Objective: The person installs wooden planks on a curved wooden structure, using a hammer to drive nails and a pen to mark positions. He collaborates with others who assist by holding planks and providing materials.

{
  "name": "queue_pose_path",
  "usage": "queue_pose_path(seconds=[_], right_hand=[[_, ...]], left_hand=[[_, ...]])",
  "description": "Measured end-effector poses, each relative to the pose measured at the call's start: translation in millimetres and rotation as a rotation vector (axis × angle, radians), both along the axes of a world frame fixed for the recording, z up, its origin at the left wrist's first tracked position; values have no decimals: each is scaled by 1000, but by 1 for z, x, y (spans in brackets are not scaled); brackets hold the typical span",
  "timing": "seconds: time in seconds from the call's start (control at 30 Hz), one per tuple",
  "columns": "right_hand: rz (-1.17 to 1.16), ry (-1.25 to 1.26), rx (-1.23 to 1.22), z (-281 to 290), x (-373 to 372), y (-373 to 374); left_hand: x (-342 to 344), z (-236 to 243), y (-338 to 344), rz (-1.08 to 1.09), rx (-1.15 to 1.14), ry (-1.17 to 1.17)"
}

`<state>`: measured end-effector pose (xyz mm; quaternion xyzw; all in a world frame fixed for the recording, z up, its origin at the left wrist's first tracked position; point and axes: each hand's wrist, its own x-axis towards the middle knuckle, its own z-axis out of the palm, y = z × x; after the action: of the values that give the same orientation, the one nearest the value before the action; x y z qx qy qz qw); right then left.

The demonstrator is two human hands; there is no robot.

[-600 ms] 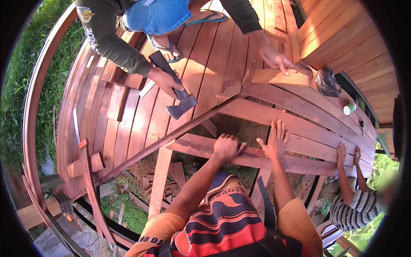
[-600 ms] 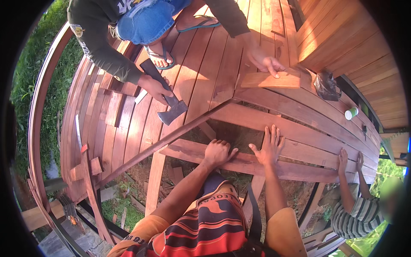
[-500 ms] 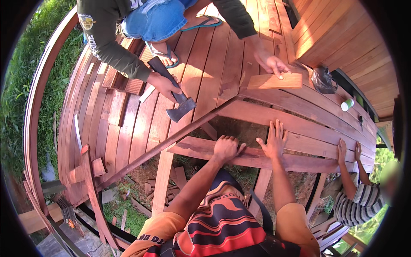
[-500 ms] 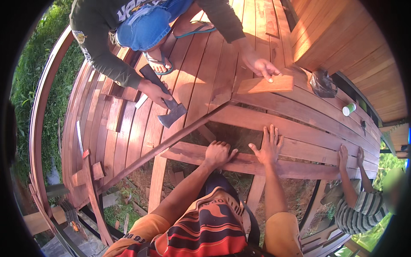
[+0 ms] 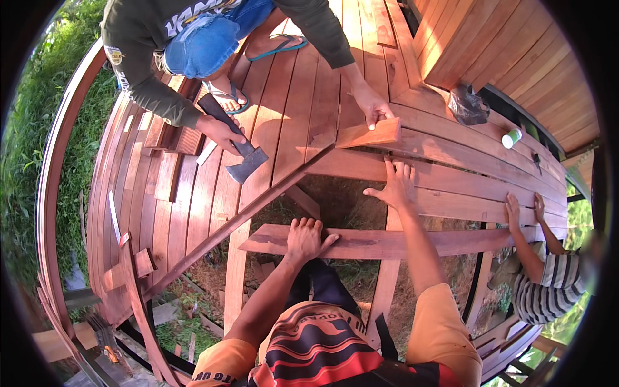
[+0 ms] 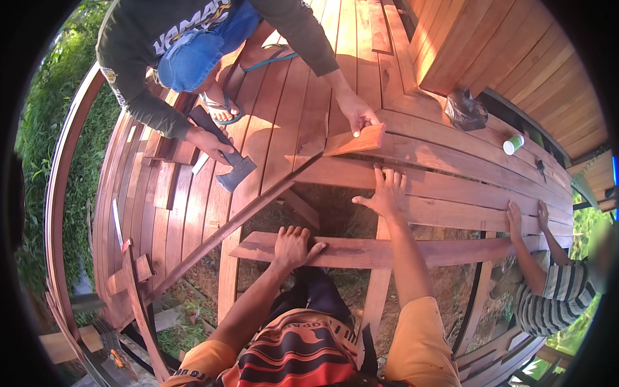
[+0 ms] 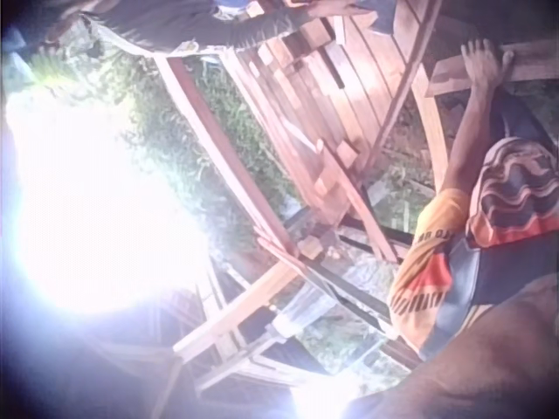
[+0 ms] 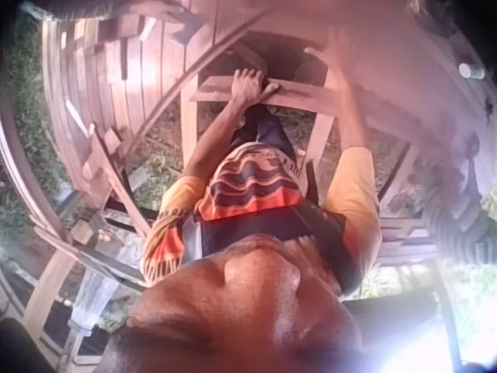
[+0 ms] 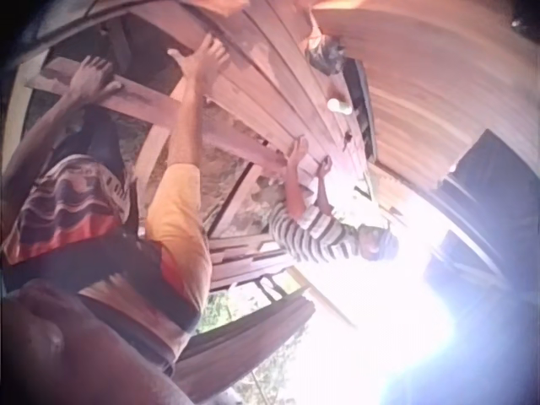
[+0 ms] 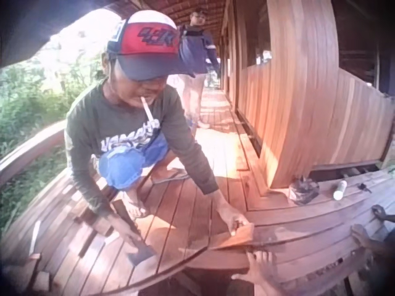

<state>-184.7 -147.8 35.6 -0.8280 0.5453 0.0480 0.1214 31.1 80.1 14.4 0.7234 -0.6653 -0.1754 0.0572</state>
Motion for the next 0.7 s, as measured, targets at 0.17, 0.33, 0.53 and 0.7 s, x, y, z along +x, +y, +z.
queue_pose_path(seconds=[0.17, 0.33, 0.53, 0.7], right_hand=[[74, -65, -238, -13, -16, -19], [65, -96, -251, -7, -10, -6], [52, -62, -125, -9, -20, 33], [82, -69, -153, -2, -31, 73]], left_hand=[[-8, 0, 4, 9, -41, 6], [-13, 2, 24, 5, -36, -45], [-19, 1, 49, 14, -58, -29], [-23, 3, 61, 22, -36, 27]])
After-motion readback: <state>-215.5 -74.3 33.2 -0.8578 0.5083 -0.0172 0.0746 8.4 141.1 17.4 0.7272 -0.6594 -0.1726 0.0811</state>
